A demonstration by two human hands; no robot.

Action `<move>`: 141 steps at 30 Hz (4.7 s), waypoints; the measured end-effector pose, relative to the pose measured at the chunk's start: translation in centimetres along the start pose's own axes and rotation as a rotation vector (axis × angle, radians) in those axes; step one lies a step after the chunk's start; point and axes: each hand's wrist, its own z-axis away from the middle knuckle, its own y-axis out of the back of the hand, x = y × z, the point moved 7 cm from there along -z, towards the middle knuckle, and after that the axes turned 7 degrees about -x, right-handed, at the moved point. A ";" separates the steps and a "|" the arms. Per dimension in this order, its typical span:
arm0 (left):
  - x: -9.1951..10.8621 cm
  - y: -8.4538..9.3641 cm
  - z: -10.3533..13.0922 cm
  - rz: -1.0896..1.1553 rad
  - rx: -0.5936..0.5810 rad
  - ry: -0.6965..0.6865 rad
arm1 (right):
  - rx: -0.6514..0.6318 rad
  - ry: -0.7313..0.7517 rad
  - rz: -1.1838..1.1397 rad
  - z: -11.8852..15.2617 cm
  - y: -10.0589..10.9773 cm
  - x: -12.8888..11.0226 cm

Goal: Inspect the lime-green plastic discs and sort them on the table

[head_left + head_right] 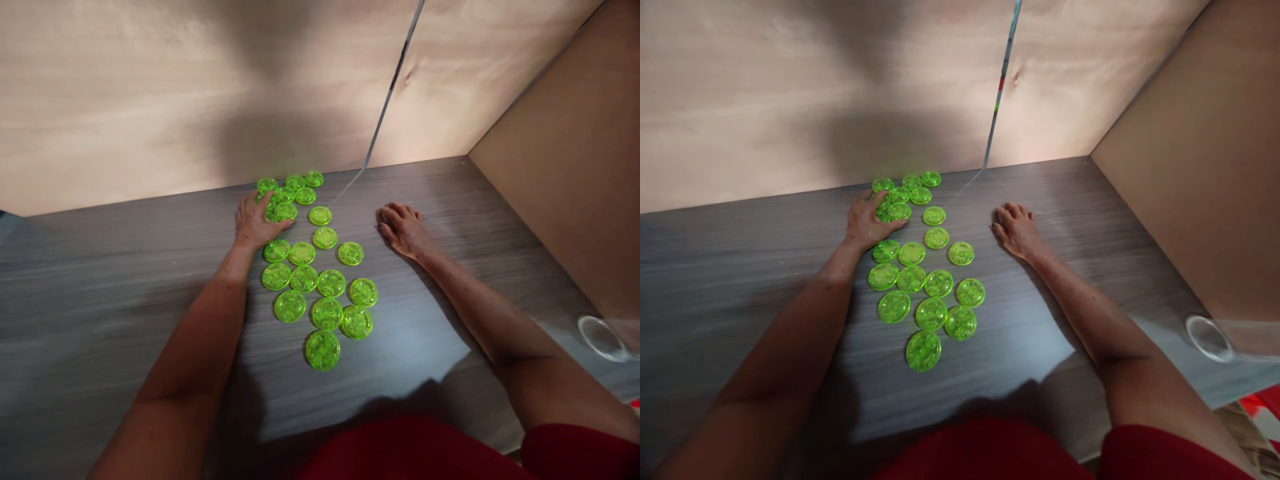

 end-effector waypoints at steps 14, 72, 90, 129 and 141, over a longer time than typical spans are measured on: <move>1.0 0.6 0.5 -0.016 0.014 0.037 | 0.026 0.034 -0.037 -0.1 -0.2 0.2; 1.6 4.3 2.3 -0.097 0.193 0.279 | 0.012 0.023 -0.054 -0.1 0.0 -0.1; 1.6 3.8 2.1 -0.090 0.161 0.246 | 0.013 0.024 -0.043 -0.2 0.1 -0.2; 1.3 3.6 2.1 -0.087 0.171 0.274 | 0.004 0.012 -0.034 -0.2 0.0 -0.2; 1.3 3.4 1.8 -0.123 0.168 0.268 | -0.011 0.016 -0.030 -0.2 0.1 -0.3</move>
